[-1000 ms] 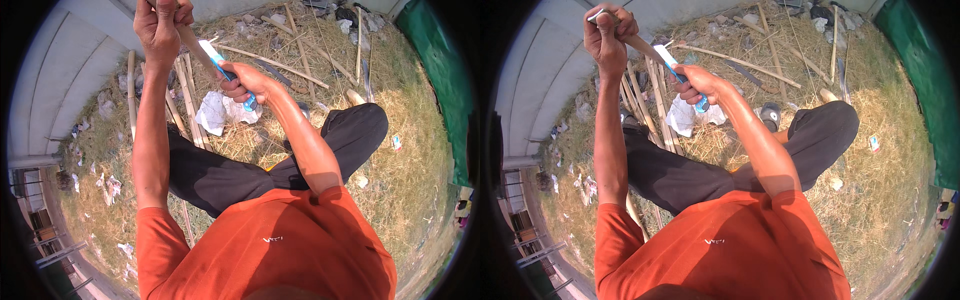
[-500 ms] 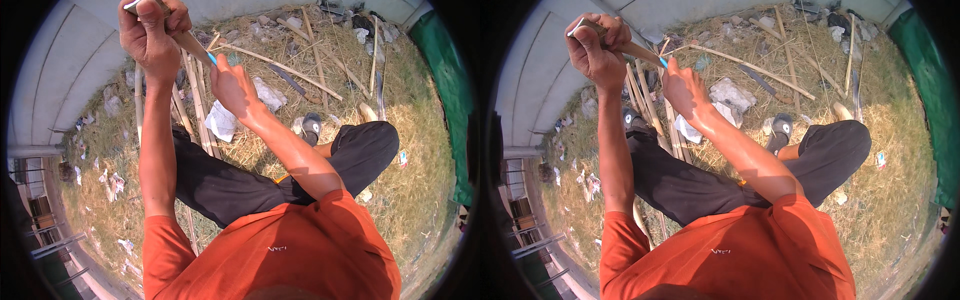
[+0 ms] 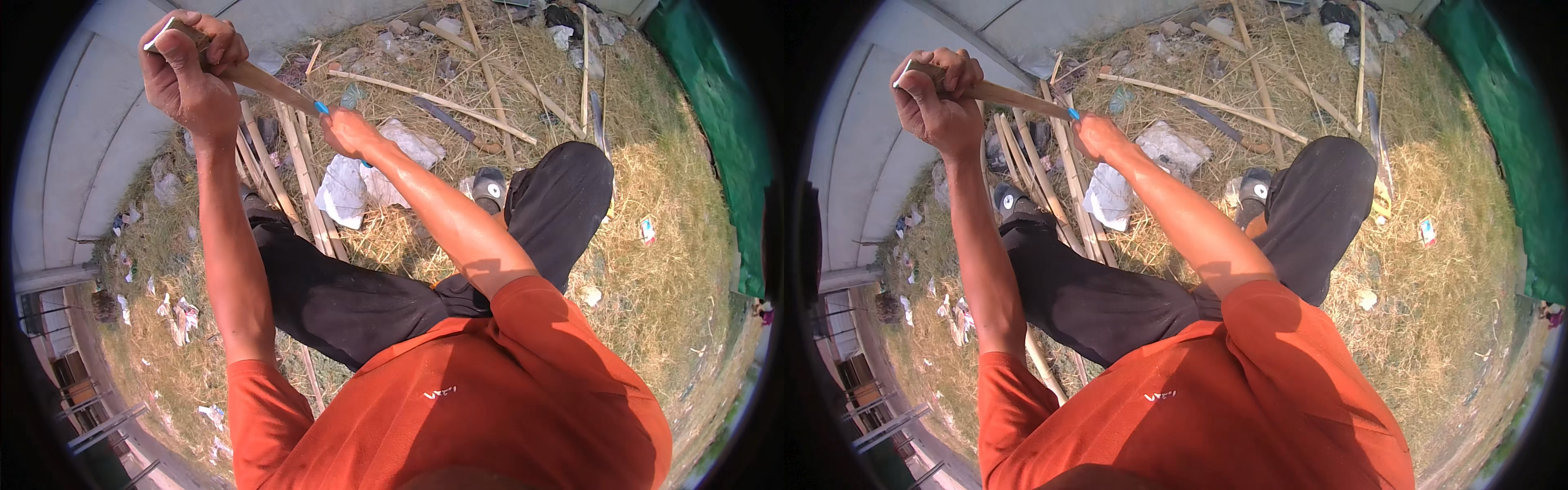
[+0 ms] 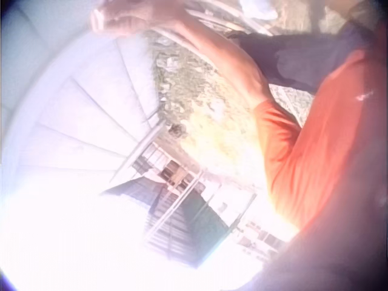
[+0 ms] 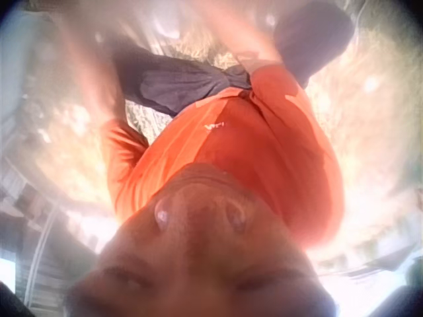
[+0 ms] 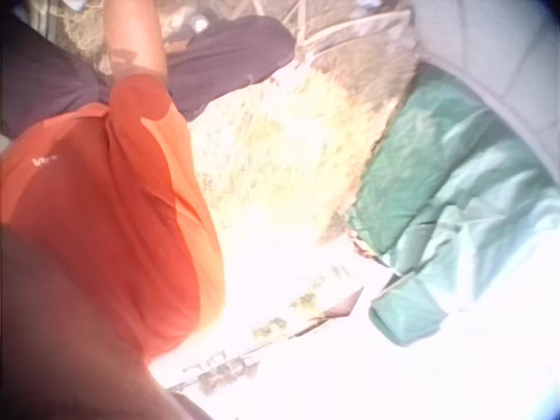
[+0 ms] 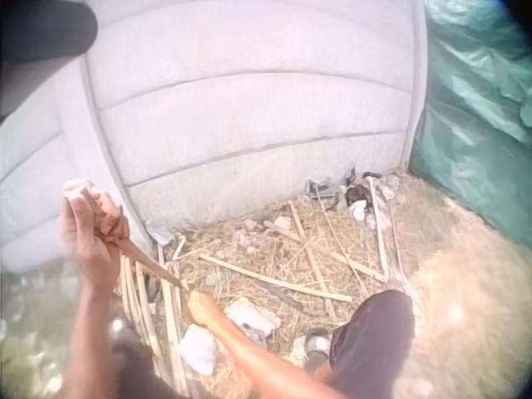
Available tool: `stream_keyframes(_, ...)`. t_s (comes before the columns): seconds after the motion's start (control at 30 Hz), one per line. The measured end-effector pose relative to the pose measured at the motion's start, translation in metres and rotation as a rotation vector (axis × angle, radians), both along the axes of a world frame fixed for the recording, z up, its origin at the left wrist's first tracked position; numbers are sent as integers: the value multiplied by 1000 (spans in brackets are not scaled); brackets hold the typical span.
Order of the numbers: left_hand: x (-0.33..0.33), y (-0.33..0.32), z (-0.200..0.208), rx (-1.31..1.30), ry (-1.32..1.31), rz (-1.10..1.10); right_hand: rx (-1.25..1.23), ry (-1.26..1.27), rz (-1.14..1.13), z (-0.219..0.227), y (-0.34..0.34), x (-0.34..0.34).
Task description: The person sits on the ground and uses a knife to shave the surface of a long bamboo stick, removing thin strips of bark. The person holds the stick with one hand and scrapes along its length with the other, occasionally rotating the stick to work different sides.
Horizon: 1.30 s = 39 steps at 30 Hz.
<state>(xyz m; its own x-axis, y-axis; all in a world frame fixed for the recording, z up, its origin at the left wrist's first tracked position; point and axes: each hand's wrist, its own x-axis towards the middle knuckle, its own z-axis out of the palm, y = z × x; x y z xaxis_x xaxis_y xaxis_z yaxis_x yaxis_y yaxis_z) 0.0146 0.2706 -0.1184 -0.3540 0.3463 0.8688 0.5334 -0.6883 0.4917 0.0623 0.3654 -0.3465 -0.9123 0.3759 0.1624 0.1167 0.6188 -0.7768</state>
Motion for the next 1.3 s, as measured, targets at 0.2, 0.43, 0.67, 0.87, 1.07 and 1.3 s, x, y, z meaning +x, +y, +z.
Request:
stream_keyframes(0.2,-33,-26,2,-28,-38,89,-1233,-163,333,7,12,3)
stream_keyframes(0.43,-59,-19,-16,-157,-136,226,-43,66,-173,37,-39,-7)
stream_keyframes(0.67,-64,-10,-23,-129,-205,257,121,-158,-179,-2,-21,-46)
stream_keyframes(0.87,-82,-5,-18,-91,-86,305,-31,-364,-25,0,3,-85)
stream_keyframes(1.07,-105,-36,-25,-92,-244,241,-1581,-393,438,-59,39,-44)
stream_keyframes(1.3,-100,-9,-70,-362,-109,387,-769,35,-135,-39,11,-44)
